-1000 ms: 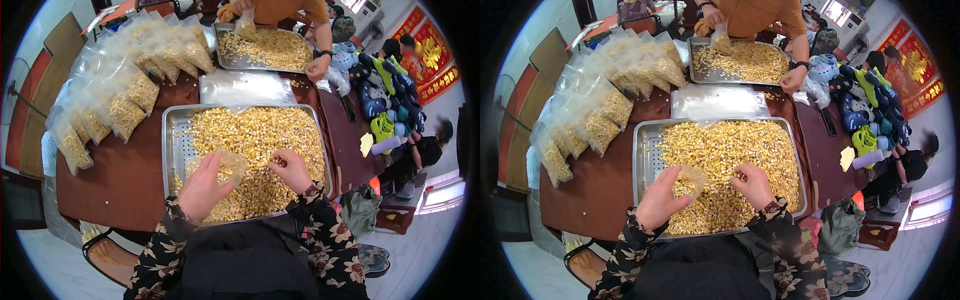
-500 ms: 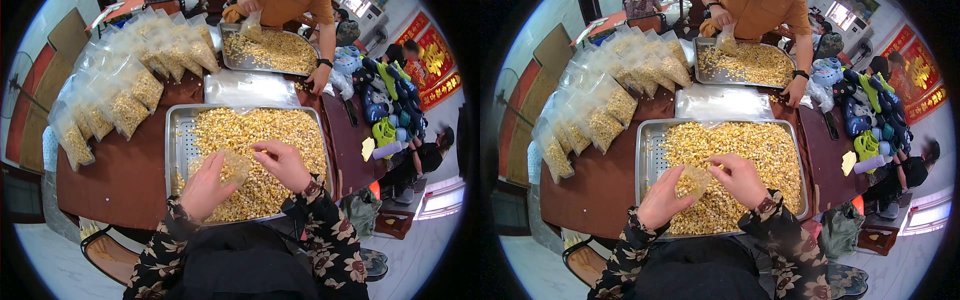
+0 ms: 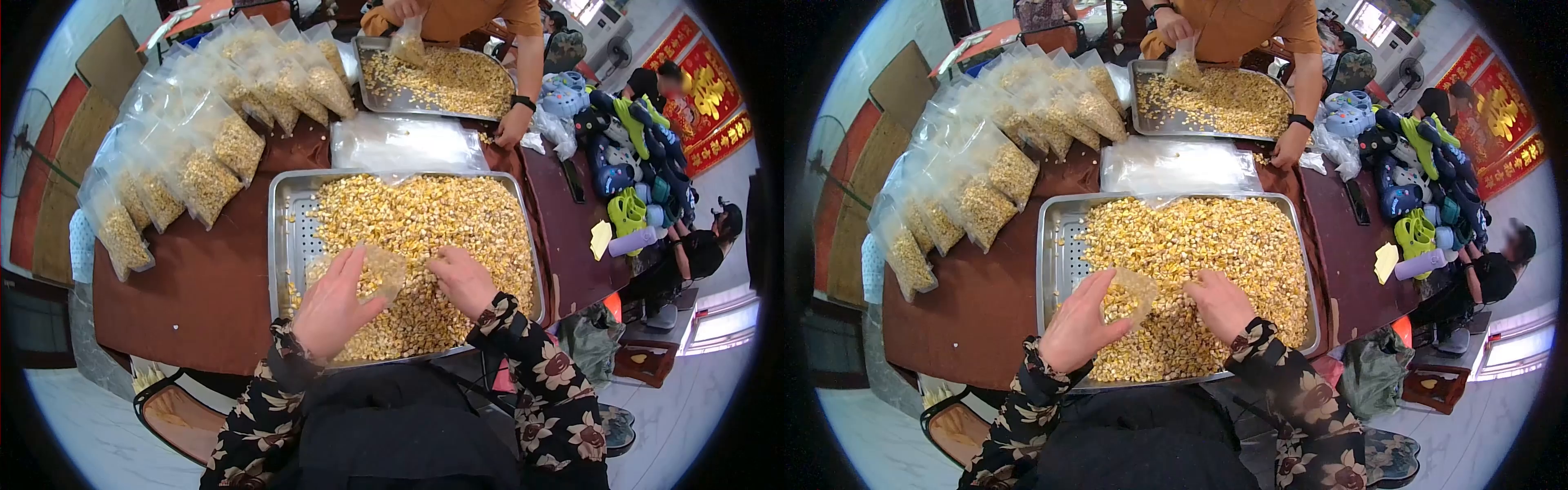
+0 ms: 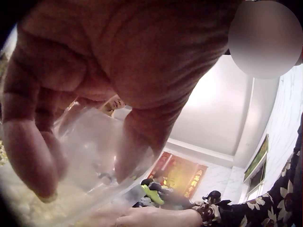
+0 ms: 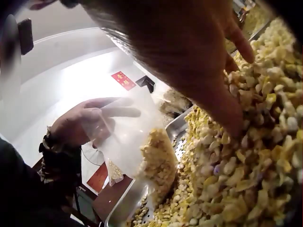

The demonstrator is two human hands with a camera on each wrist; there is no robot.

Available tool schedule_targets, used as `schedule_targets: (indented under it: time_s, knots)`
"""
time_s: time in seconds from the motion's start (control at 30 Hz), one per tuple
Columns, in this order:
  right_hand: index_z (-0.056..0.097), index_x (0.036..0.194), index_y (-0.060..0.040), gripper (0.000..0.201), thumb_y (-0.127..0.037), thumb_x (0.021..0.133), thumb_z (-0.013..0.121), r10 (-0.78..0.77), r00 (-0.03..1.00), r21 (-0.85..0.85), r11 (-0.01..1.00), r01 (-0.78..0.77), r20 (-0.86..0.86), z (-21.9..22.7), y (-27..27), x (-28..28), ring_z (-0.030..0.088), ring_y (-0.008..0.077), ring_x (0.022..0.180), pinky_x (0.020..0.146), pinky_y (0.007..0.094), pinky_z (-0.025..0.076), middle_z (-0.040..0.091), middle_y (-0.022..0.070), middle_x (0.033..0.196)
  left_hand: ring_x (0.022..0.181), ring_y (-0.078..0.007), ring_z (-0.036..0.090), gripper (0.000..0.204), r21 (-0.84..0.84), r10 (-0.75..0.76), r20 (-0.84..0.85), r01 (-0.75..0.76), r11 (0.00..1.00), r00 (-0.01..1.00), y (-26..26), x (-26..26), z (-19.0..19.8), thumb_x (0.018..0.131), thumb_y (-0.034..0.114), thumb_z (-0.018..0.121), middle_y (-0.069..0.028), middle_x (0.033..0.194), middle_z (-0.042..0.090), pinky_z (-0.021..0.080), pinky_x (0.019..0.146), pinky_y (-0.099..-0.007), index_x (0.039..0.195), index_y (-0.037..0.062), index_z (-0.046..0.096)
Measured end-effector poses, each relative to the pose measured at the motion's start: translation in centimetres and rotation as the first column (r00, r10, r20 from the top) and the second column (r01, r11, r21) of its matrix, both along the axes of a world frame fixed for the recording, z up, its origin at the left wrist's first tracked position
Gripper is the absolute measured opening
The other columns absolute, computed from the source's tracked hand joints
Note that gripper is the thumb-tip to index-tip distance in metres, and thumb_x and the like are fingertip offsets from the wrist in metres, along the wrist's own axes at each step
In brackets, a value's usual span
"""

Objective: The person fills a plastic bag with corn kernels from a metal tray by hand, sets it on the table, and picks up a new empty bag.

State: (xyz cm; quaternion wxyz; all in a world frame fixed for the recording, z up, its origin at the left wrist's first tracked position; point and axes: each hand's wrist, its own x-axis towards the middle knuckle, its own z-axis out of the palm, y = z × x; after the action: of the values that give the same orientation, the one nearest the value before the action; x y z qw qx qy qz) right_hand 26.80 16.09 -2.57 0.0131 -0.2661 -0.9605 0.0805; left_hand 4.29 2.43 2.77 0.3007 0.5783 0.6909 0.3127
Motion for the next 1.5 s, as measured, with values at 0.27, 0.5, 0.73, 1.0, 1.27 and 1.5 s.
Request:
schedule_targets:
  time_s: [0.27,0.5,0.73,1.0,1.27,1.5]
  knots:
    - [0.065,0.099,-0.0060,0.022,-0.010,0.078,0.066,-0.365,0.898,-0.460,0.859,0.224,-0.245,1.4,2.0,0.5,0.059,0.0295,0.079,0.073,0.0370,0.048,0.059,0.0141,0.088,0.119,-0.0376,0.047,0.065,0.000,-0.001,-0.014,0.001,1.000,1.000,0.1,0.2,-0.2,0.078,0.024,0.067,-0.0236,0.129,0.048,0.040,0.099,-0.0397,0.129,-0.0072,0.041]
    - [0.065,0.103,-0.0018,0.024,-0.010,0.080,0.067,-0.534,0.822,-0.865,0.488,0.111,-0.196,8.8,-0.9,-4.1,0.060,0.0113,0.076,0.066,0.0272,0.049,0.062,0.0063,0.089,0.118,-0.0374,0.048,0.063,0.024,-0.013,-0.022,0.013,1.000,1.000,0.3,0.4,-0.8,0.078,0.024,0.068,-0.0231,0.126,0.049,0.041,0.098,-0.0397,0.127,-0.0060,0.042]
    - [0.064,0.110,-0.0026,0.025,-0.010,0.086,0.061,-0.401,0.866,-0.847,0.529,-0.046,-0.298,9.8,-3.2,-7.2,0.063,0.0127,0.082,0.075,0.0278,0.050,0.069,0.0091,0.099,0.110,-0.0396,0.054,0.067,0.005,-0.039,-0.017,0.039,0.999,0.999,0.2,-0.1,-0.6,0.080,0.027,0.068,-0.0220,0.131,0.046,0.047,0.088,-0.0426,0.132,-0.0037,0.039]
    - [0.064,0.112,-0.0026,0.025,-0.012,0.089,0.059,-0.496,0.840,-0.902,0.432,0.020,-0.219,9.3,-1.9,-6.2,0.062,0.0120,0.079,0.076,0.0288,0.052,0.068,0.0096,0.099,0.118,-0.0373,0.048,0.066,0.023,0.004,0.025,-0.004,1.000,1.000,0.0,0.0,-0.6,0.076,0.023,0.070,-0.0231,0.127,0.049,0.040,0.099,-0.0406,0.129,-0.0045,0.042]
    - [0.065,0.105,-0.0069,0.033,-0.007,0.073,0.062,0.098,0.984,-0.132,0.984,-0.118,-0.148,0.6,-1.0,-3.1,0.049,0.0317,0.113,0.096,0.0408,0.042,0.056,0.0112,0.118,0.117,-0.0377,0.049,0.065,0.053,0.017,0.013,-0.018,0.998,1.000,-0.1,-0.3,-1.1,0.076,0.021,0.070,-0.0225,0.125,0.050,0.041,0.098,-0.0403,0.128,-0.0048,0.042]
    - [0.065,0.104,-0.0120,0.028,-0.009,0.077,0.057,0.285,0.958,-0.005,0.959,-0.285,0.022,0.4,-2.2,-2.8,0.046,0.0270,0.115,0.096,0.0417,0.039,0.052,0.0078,0.120,0.117,-0.0376,0.049,0.065,0.065,0.014,-0.005,-0.013,0.998,1.000,-0.3,-0.3,-0.9,0.076,0.021,0.071,-0.0224,0.126,0.051,0.041,0.098,-0.0400,0.129,-0.0049,0.042]
